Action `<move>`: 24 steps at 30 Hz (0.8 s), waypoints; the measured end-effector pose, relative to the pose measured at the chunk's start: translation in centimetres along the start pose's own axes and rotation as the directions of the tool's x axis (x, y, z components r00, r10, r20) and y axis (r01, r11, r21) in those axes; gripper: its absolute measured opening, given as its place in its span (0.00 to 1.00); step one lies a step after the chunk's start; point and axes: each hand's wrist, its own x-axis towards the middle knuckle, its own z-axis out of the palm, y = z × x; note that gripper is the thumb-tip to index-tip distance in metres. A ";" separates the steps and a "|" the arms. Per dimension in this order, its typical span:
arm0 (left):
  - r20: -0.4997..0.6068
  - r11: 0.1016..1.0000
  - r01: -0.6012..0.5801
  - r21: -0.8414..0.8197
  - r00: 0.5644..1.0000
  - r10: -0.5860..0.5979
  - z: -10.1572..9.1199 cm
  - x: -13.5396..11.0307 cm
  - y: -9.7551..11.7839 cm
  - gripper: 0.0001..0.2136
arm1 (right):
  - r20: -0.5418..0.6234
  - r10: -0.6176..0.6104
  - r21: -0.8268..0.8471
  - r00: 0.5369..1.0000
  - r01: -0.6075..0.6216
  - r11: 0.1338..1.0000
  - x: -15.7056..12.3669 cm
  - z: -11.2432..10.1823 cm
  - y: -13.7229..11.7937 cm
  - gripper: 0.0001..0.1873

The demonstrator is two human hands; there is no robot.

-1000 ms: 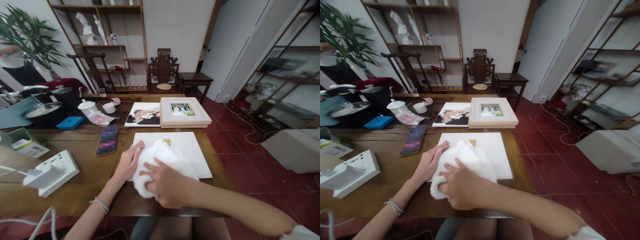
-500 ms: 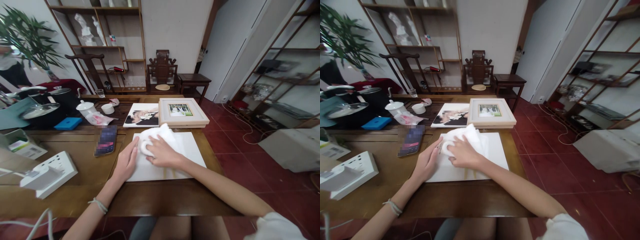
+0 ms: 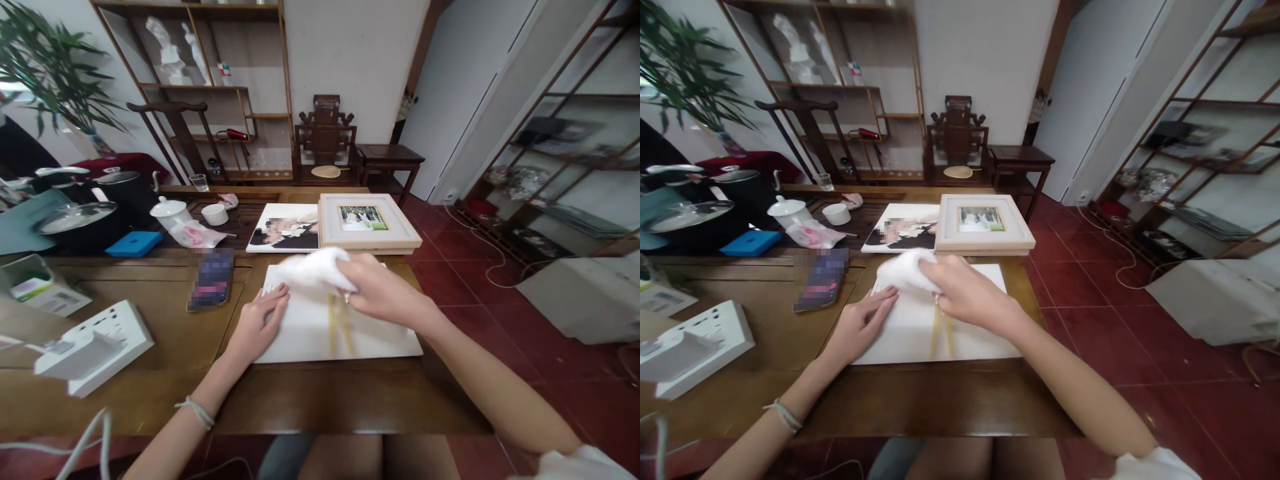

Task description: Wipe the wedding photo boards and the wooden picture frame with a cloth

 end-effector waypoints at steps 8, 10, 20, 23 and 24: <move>0.012 0.995 0.015 0.102 1.000 -0.016 -0.4 0.0 0.3 0.16 | 0.098 -0.165 -0.220 0.981 0.184 0.958 6.4 5.2 -2.8 0.12; 0.003 0.994 0.027 0.102 1.000 -0.028 -0.5 0.0 0.4 0.16 | 0.155 -0.129 -0.205 0.980 0.159 0.966 7.4 6.4 -2.9 0.12; -0.029 1.000 0.007 0.004 1.000 -0.007 0.1 0.0 -0.2 0.14 | 0.141 0.112 -0.238 0.984 -0.076 0.968 2.2 4.4 2.0 0.19; -0.021 1.000 0.002 0.006 1.000 -0.002 0.1 0.0 -0.2 0.14 | 0.112 0.216 -0.268 0.970 -0.180 0.946 -0.6 3.8 3.7 0.19; -0.017 1.000 -0.002 0.010 1.000 0.002 0.1 0.0 -0.2 0.14 | 0.101 0.247 -0.277 0.964 -0.212 0.937 -1.6 3.7 4.1 0.19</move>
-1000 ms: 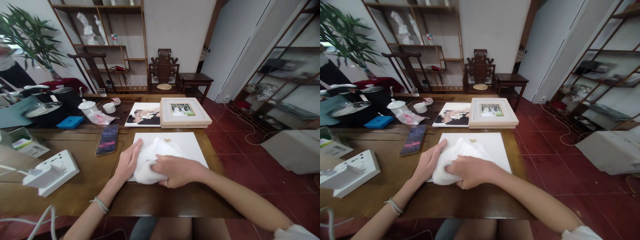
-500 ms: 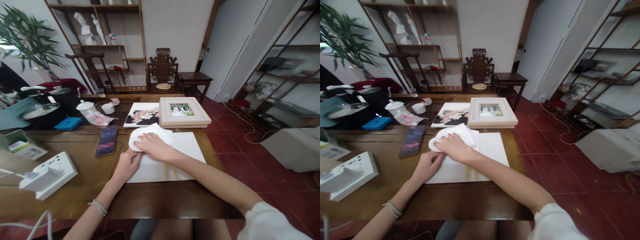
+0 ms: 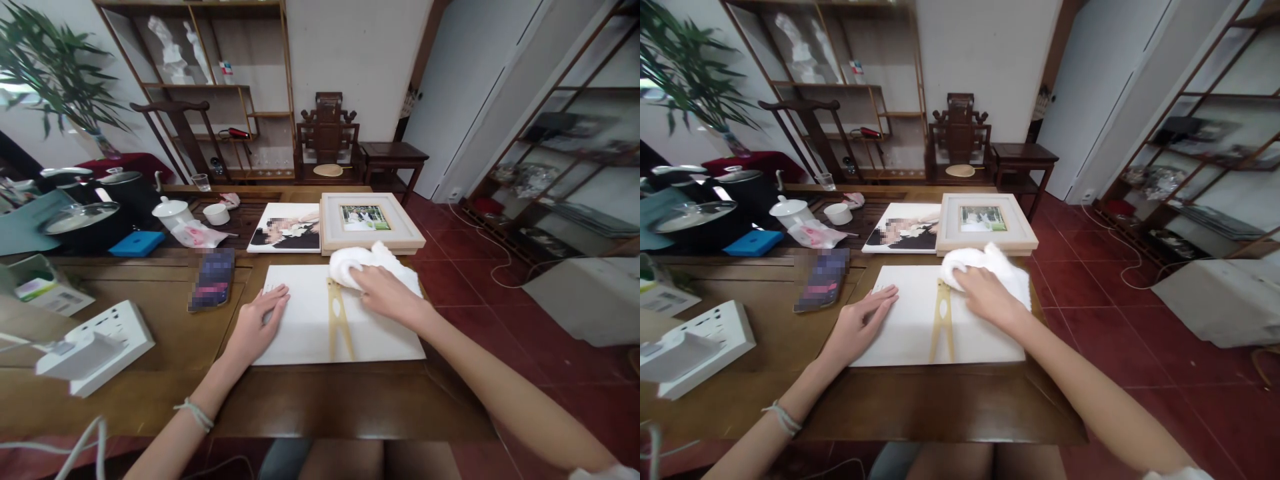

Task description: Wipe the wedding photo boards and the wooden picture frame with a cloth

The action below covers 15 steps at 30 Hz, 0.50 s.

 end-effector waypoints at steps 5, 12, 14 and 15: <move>0.005 0.999 -0.027 0.039 1.000 0.026 0.2 -0.1 -0.2 0.14 | -0.060 0.035 0.011 0.998 -0.034 0.999 -2.8 1.7 2.1 0.11; 0.078 0.987 -0.093 0.134 0.993 0.083 0.2 -0.2 -0.3 0.16 | -0.147 -0.070 0.175 0.987 0.096 0.980 -5.1 2.7 1.0 0.09; 0.111 0.982 -0.104 0.155 0.990 0.088 0.2 -0.2 -0.4 0.17 | -0.053 -0.094 0.206 0.994 0.103 0.973 -6.6 1.4 -0.2 0.13; 0.125 0.981 -0.104 0.163 0.989 0.084 0.3 -0.2 -0.4 0.18 | -0.001 -0.115 0.219 0.993 0.113 0.969 -7.5 0.6 -0.9 0.14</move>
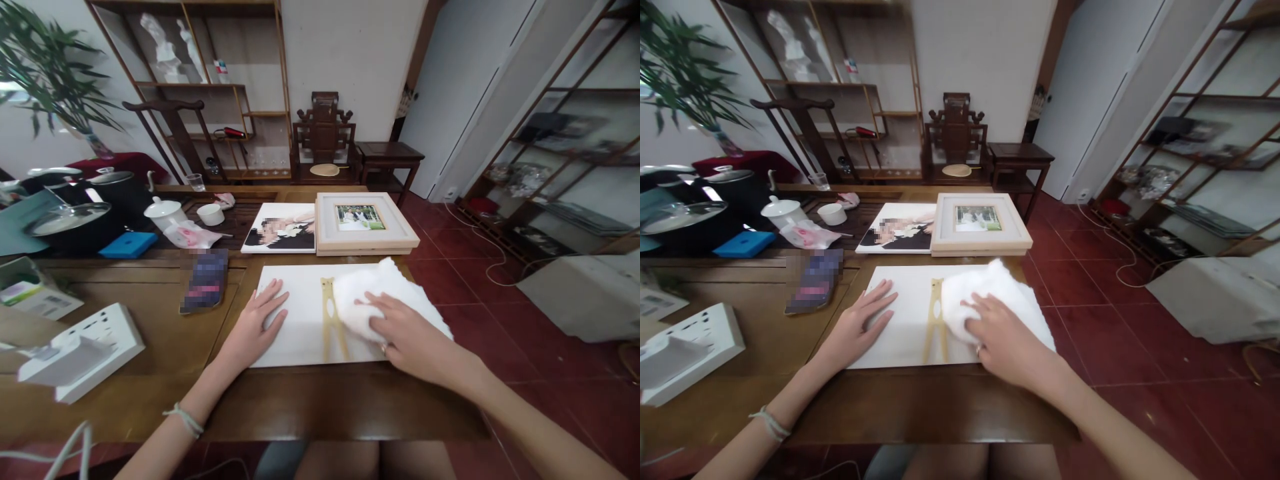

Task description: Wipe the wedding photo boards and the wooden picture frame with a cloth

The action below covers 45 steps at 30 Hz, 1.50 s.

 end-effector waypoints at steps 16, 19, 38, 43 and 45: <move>0.045 0.999 0.035 0.011 0.998 -0.036 0.0 0.2 -0.1 0.19 | -0.253 -0.042 0.008 0.967 0.046 0.999 5.4 2.4 5.0 0.10; 0.056 0.999 0.038 0.017 0.998 -0.039 0.0 0.2 -0.1 0.19 | -0.268 -0.060 -0.023 0.962 0.056 0.998 5.0 3.0 4.7 0.08; 0.048 0.999 0.031 0.024 0.998 -0.032 0.0 0.2 0.0 0.20 | -0.037 0.118 0.056 0.992 -0.116 0.992 2.9 0.0 3.5 0.18; 0.044 0.999 0.034 0.017 0.998 -0.035 0.0 0.1 -0.2 0.20 | -0.260 0.036 -0.054 0.965 -0.052 0.997 5.7 1.9 4.9 0.13; 0.045 0.999 0.032 0.018 0.998 -0.033 0.0 0.1 -0.3 0.20 | -0.233 0.001 -0.075 0.972 -0.019 0.997 5.1 2.0 4.3 0.10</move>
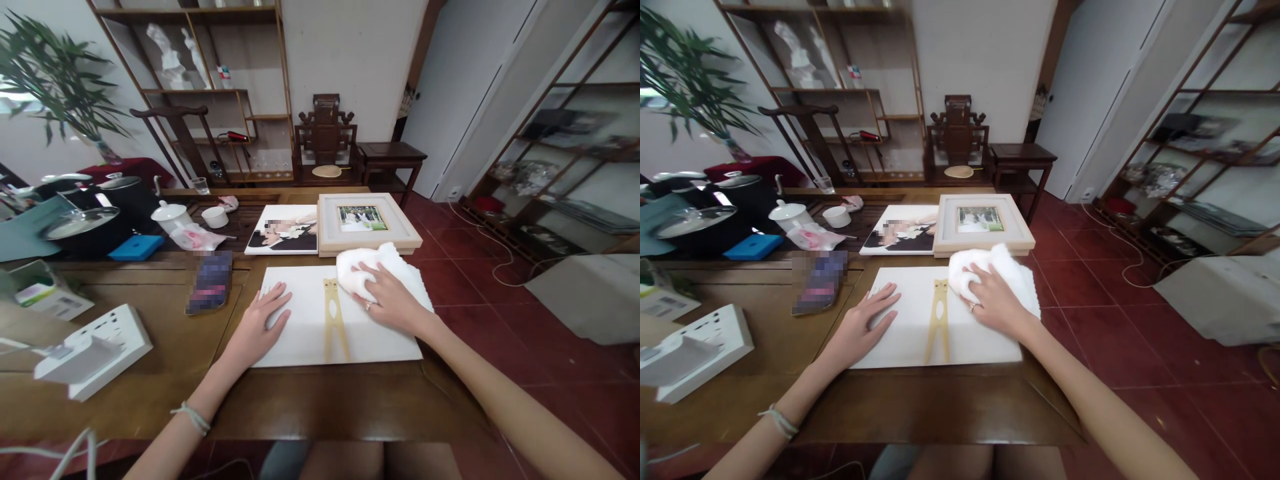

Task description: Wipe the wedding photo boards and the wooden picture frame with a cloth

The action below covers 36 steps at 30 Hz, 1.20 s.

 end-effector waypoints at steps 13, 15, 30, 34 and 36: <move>-0.013 1.000 -0.004 -0.002 1.000 0.004 -0.1 0.0 0.3 0.19 | 0.447 0.057 0.254 0.893 -0.188 0.949 -5.4 -5.8 -4.2 0.14; -0.010 1.000 -0.008 0.001 1.000 0.008 0.0 0.0 0.2 0.19 | 0.376 0.136 0.258 0.916 -0.245 0.935 -3.9 -4.6 -3.1 0.19; -0.003 1.000 -0.003 0.015 1.000 0.003 0.0 0.0 0.2 0.19 | 0.257 -0.152 0.268 0.954 0.081 0.960 -2.3 -1.8 -7.1 0.15; -0.002 1.000 -0.002 0.004 1.000 0.002 -0.1 0.0 0.2 0.19 | 0.357 -0.321 0.356 0.877 0.190 0.915 -4.8 -3.7 -9.6 0.13; 0.003 1.000 -0.003 -0.003 1.000 0.003 -0.2 0.0 0.3 0.19 | 0.367 -0.367 0.392 0.855 0.216 0.894 -4.6 -4.0 -9.5 0.14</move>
